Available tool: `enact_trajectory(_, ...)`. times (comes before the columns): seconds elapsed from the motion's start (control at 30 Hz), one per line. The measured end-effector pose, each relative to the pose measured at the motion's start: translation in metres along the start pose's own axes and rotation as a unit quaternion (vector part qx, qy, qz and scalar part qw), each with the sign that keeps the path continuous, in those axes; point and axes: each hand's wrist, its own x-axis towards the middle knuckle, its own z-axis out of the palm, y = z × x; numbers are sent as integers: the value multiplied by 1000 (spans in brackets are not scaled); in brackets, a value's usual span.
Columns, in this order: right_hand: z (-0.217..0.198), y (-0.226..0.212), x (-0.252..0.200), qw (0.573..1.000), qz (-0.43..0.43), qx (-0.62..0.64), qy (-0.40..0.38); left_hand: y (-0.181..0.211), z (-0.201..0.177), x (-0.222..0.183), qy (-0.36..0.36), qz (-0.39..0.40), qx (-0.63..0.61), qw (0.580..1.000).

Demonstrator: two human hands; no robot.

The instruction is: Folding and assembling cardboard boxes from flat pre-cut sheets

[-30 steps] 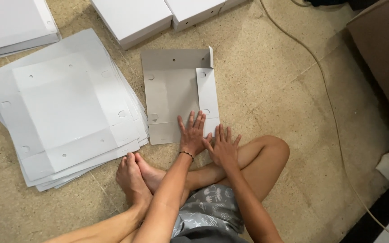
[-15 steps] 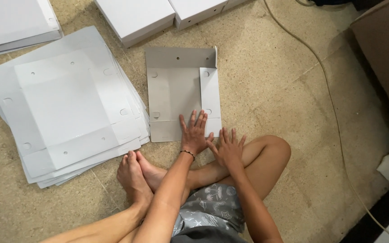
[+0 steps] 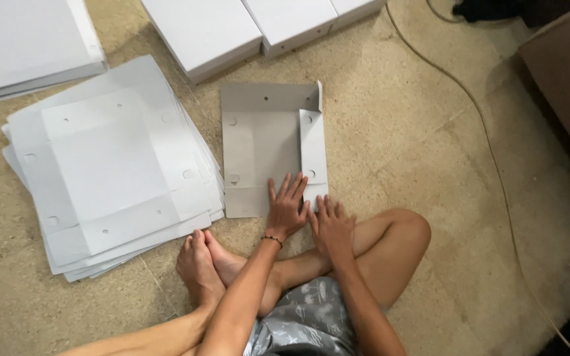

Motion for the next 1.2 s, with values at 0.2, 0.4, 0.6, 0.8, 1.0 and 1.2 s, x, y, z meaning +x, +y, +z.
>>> enact_trajectory(0.2,-2,-3,1,1000,7,-3,-24,-19,-17,24,200,-139,-61,968)
enact_trajectory(0.4,3,-1,7,997,46,6,-59,-54,-50,37,91,-426,28,900)
enact_trajectory(0.6,5,1,9,996,49,45,-53,-87,-20,34,-42,-507,-138,850)
enact_trajectory(0.8,-11,0,5,994,45,71,-73,-35,-94,56,-25,-468,-184,864)
enact_trajectory(1.0,-12,-1,5,994,45,76,-65,-16,-55,53,-36,-336,-184,923)
enact_trajectory(1.2,-13,-2,4,994,42,77,-58,-40,-11,14,3,-67,33,997)
